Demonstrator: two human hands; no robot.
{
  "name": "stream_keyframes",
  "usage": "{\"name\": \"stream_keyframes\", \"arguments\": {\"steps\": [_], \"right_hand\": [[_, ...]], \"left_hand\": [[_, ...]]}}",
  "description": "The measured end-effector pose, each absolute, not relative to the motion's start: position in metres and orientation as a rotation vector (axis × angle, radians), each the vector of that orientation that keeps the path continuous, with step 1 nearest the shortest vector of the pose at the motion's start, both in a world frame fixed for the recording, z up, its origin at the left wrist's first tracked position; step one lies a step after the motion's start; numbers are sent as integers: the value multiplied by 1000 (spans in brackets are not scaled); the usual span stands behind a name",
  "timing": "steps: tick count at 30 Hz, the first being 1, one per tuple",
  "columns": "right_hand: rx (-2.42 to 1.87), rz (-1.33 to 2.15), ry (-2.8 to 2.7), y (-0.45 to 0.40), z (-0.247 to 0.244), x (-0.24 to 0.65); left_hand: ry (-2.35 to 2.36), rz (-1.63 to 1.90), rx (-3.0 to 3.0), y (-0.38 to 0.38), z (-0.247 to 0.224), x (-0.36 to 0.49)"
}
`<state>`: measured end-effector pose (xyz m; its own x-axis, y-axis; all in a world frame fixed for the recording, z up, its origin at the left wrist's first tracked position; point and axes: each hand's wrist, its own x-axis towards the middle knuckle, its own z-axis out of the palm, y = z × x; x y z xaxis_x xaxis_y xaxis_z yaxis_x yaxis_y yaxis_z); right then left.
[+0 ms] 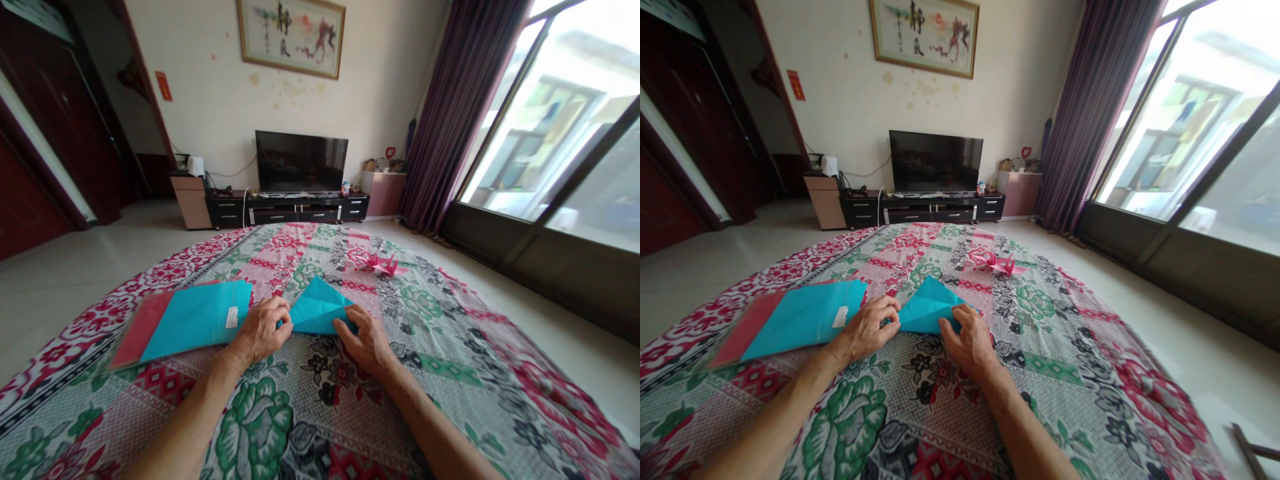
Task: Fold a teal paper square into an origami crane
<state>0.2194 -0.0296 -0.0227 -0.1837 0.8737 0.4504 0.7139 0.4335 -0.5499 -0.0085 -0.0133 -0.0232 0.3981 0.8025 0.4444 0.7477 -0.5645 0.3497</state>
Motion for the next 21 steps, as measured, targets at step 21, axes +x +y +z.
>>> {"name": "stream_keyframes", "arguments": {"steps": [21], "right_hand": [[-1286,287,-1853,-27,-25,219]], "left_hand": [[1362,873,2504,-16,-21,-12]]}}
